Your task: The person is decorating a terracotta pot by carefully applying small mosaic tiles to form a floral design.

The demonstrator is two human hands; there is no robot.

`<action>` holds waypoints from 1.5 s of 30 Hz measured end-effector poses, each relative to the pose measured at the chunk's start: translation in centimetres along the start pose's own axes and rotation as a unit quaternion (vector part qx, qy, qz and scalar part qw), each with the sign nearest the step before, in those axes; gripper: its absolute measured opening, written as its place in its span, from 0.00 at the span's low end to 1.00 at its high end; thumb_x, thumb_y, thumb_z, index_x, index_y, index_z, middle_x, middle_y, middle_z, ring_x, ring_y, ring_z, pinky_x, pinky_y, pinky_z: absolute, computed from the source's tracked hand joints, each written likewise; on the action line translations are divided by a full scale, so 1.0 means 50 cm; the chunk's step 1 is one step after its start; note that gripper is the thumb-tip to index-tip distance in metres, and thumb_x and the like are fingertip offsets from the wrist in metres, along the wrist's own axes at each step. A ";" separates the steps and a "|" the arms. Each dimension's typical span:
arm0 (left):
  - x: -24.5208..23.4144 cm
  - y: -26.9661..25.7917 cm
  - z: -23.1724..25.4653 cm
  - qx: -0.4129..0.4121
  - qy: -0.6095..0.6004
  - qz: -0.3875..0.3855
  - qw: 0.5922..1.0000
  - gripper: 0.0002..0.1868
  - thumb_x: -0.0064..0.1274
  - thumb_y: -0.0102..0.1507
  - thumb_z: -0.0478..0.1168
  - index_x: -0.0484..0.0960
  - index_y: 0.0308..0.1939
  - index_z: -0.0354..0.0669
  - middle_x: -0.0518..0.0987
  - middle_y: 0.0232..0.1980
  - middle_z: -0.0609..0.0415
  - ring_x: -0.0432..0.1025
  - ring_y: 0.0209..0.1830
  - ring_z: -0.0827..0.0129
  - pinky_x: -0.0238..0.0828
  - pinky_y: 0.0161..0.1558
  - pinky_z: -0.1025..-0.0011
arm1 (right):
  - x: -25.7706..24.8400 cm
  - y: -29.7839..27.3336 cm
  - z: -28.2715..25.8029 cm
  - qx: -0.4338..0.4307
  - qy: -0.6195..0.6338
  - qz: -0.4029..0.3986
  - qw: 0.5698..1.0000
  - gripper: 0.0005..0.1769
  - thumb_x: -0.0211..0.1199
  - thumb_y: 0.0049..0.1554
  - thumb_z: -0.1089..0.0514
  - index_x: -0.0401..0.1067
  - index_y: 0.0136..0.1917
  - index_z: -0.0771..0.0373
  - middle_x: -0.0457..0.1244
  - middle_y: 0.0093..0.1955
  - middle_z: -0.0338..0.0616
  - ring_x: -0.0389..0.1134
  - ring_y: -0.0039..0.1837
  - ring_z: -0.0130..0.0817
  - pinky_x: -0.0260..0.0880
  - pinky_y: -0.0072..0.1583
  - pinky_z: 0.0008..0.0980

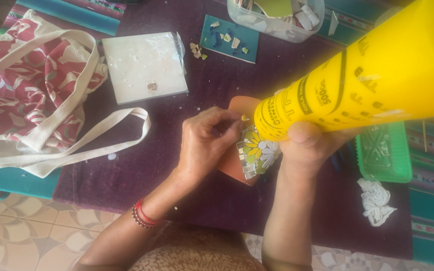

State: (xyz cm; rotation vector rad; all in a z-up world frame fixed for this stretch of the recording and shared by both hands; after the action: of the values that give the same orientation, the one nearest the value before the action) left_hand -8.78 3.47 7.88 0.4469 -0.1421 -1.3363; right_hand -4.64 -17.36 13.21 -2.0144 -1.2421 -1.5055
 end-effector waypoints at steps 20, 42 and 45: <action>-0.008 0.002 -0.013 -0.003 0.007 0.030 1.000 0.02 0.62 0.62 0.33 0.86 0.38 0.44 0.85 0.35 0.59 0.73 0.28 0.78 0.69 0.30 0.77 | -0.001 -0.015 0.000 -0.071 -0.195 -0.325 0.923 0.43 0.73 0.57 0.57 0.63 0.82 0.46 0.63 0.77 0.37 0.63 0.75 0.35 0.67 0.76 0.40; -0.006 0.002 -0.026 -0.031 0.005 0.031 0.999 0.02 0.61 0.62 0.35 0.87 0.39 0.45 0.86 0.36 0.59 0.75 0.29 0.78 0.70 0.32 0.77 | 0.039 -0.026 0.001 -0.108 -0.218 -0.326 0.913 0.38 0.72 0.59 0.54 0.64 0.79 0.51 0.62 0.76 0.37 0.61 0.77 0.36 0.65 0.76 0.43; -0.005 0.001 -0.032 -0.037 0.002 0.030 0.999 0.03 0.61 0.62 0.36 0.87 0.39 0.44 0.86 0.36 0.59 0.75 0.29 0.78 0.72 0.33 0.78 | 0.032 -0.018 0.000 -0.113 -0.210 -0.307 0.921 0.37 0.74 0.56 0.53 0.65 0.76 0.51 0.62 0.71 0.38 0.61 0.72 0.36 0.64 0.72 0.43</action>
State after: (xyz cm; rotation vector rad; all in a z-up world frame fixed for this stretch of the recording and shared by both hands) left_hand -8.24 4.07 6.50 0.3798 -0.1026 -1.2778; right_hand -5.23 -16.15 14.44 -2.3089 -2.1186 -1.5656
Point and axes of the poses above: each hand's wrist, its own y-axis towards the middle knuckle, its own x-axis out of the palm, z = x × y, the point moved 9 cm from there along y, towards the middle knuckle
